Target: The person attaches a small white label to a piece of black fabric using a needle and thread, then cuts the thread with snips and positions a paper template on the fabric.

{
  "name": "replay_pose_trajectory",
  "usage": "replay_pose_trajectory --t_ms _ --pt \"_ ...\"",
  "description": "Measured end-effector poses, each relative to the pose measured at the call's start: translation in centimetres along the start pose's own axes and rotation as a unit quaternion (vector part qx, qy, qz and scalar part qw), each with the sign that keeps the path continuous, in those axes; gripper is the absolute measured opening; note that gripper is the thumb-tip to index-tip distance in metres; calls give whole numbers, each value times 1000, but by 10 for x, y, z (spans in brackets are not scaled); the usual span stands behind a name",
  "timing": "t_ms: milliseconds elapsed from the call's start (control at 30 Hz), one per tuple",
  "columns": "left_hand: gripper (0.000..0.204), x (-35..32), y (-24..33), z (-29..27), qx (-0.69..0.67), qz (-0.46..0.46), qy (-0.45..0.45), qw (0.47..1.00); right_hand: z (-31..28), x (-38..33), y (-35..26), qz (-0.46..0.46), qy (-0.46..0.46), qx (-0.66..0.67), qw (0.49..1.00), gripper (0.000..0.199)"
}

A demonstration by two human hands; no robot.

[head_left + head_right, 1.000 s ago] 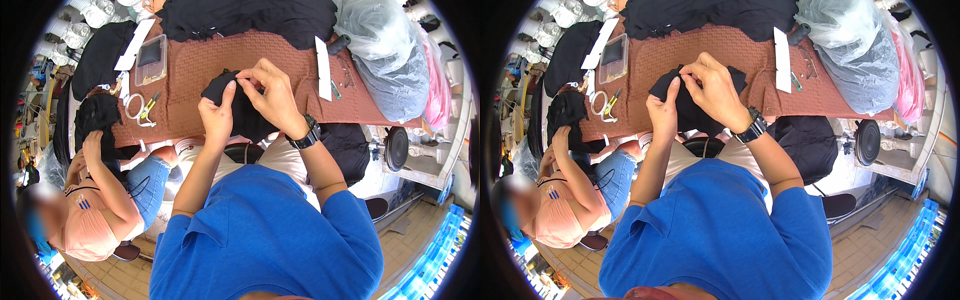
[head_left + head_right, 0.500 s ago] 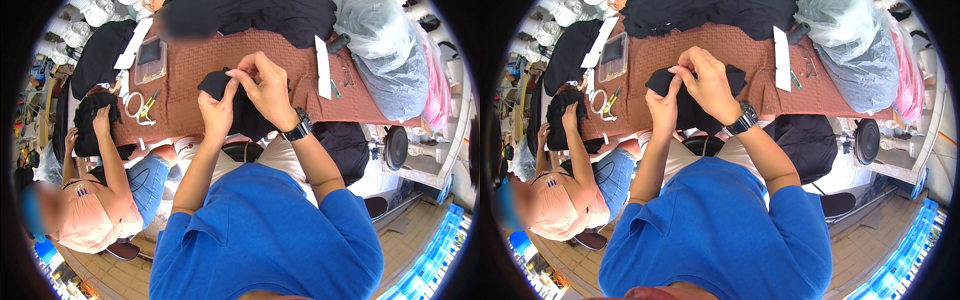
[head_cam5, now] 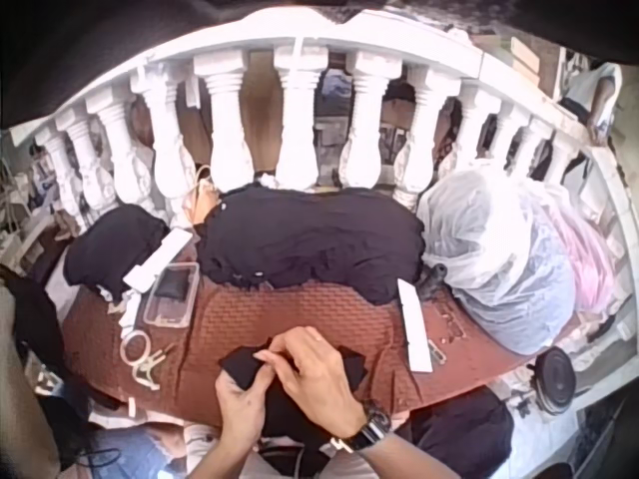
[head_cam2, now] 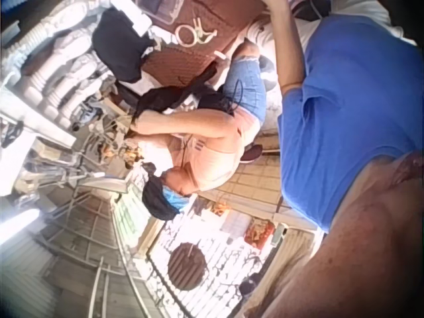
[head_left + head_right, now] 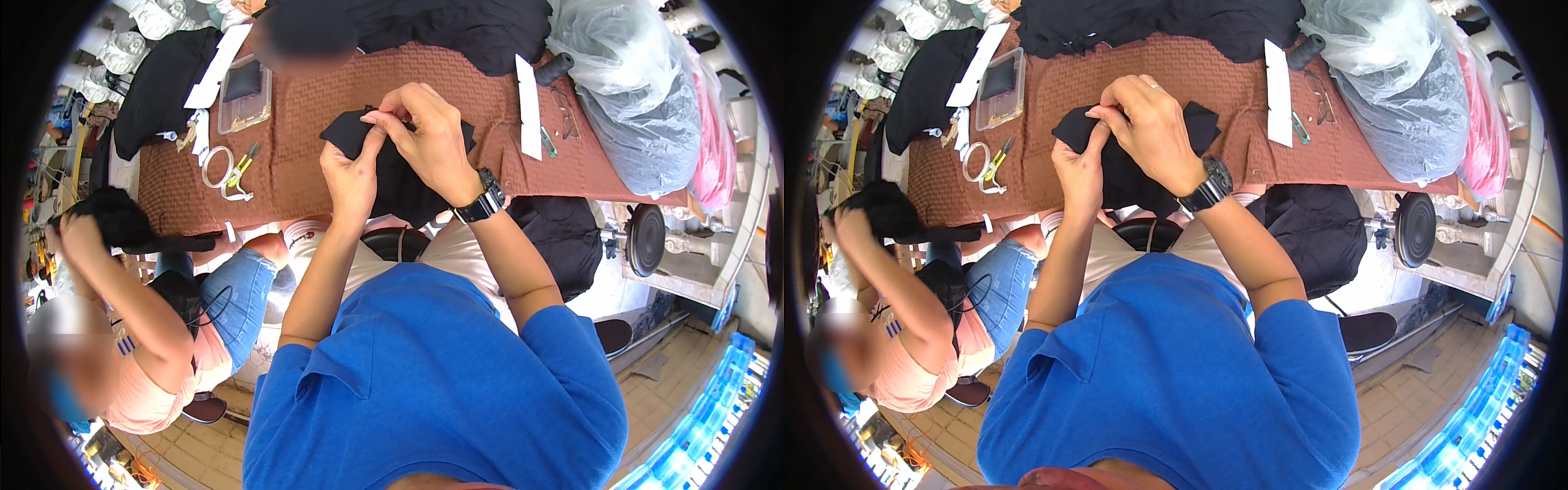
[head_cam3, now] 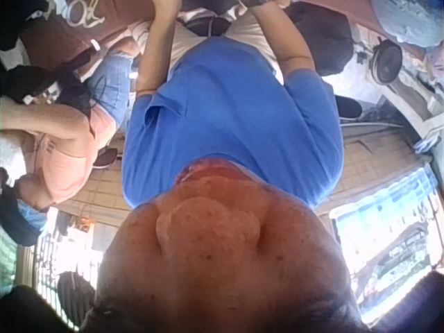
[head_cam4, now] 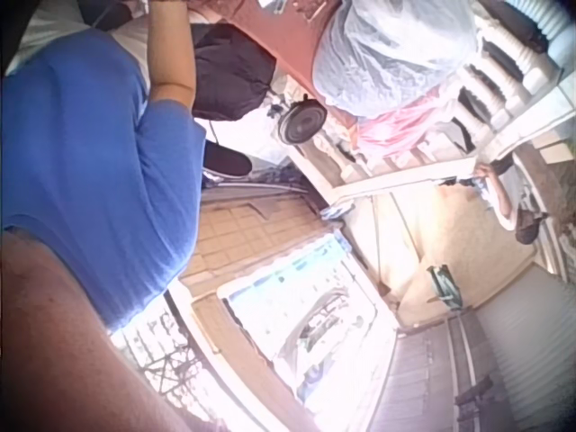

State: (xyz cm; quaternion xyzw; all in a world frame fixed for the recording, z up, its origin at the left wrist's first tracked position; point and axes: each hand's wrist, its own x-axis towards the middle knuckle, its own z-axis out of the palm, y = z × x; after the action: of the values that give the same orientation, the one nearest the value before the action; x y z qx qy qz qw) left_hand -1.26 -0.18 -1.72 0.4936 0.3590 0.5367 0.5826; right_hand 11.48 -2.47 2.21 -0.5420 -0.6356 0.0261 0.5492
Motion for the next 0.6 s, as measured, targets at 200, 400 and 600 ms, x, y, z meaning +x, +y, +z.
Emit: replay_pose_trajectory --t_ms 200,400,600 --pt "28 5 7 -24 -197 -167 -26 966 -17 -24 8 -14 26 34 999 35" --pt "32 15 15 -45 -365 -300 -85 877 -1 -74 22 -30 -40 -97 994 69" --pt "37 6 14 -56 -168 -241 -130 947 0 -31 19 44 38 153 987 22"
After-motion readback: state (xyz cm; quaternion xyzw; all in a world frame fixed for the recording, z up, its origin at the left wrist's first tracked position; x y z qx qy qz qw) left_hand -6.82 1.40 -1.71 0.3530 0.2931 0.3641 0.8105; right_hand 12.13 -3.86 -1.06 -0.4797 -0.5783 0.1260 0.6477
